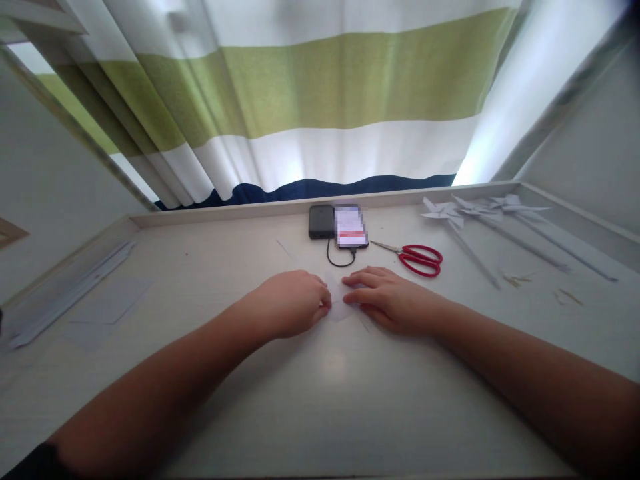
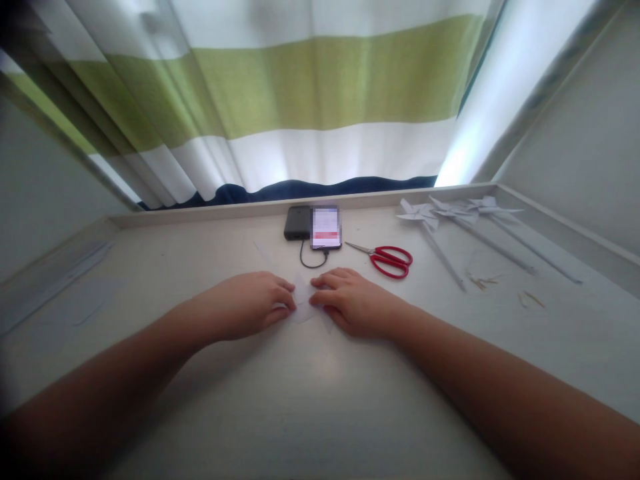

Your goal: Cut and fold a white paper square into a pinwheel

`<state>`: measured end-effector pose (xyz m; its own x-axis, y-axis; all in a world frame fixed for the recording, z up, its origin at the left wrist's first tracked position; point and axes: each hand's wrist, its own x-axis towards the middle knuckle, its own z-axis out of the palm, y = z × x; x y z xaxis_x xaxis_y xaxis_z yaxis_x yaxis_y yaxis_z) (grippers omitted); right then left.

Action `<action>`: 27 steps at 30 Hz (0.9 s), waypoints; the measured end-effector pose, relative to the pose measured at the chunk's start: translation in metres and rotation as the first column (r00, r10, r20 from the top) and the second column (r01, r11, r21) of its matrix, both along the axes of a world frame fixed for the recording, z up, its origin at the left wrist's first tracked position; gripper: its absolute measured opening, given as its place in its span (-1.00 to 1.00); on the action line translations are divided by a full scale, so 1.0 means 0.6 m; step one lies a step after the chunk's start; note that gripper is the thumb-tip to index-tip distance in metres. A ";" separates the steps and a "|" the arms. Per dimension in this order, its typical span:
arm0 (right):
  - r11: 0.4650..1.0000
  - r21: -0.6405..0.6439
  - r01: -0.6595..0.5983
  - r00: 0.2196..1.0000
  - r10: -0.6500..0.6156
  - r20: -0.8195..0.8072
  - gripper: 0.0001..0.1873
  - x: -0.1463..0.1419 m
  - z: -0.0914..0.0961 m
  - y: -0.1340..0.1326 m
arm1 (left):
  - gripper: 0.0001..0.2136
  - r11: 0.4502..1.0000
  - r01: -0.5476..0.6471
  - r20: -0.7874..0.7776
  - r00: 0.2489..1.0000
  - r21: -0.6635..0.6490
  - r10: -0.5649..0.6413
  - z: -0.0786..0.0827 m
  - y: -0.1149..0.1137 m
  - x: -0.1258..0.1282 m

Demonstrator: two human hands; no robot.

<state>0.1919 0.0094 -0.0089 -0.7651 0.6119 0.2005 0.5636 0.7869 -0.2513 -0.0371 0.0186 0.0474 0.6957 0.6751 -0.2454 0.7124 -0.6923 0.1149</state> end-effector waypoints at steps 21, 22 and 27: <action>0.942 -0.001 0.336 0.921 -0.329 -0.207 -0.70 0.019 -0.023 0.028 | -0.75 0.994 0.047 0.038 0.998 0.099 -0.051 -0.017 0.010 0.015; 0.942 -0.001 0.337 0.921 -0.330 -0.208 -0.70 0.019 -0.023 0.028 | -0.75 0.993 0.056 0.047 0.997 0.102 -0.061 -0.019 0.010 0.017; 0.946 -0.012 0.324 0.920 -0.318 -0.228 -0.73 0.019 -0.019 0.025 | -0.67 0.994 0.017 0.086 0.996 0.110 -0.027 -0.024 0.012 0.019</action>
<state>0.2033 0.0245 -0.0201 -0.4618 0.8096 0.3622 0.7184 0.5810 -0.3826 -0.0259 0.0255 0.0329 0.7263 0.6786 -0.1094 0.6873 -0.7196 0.0991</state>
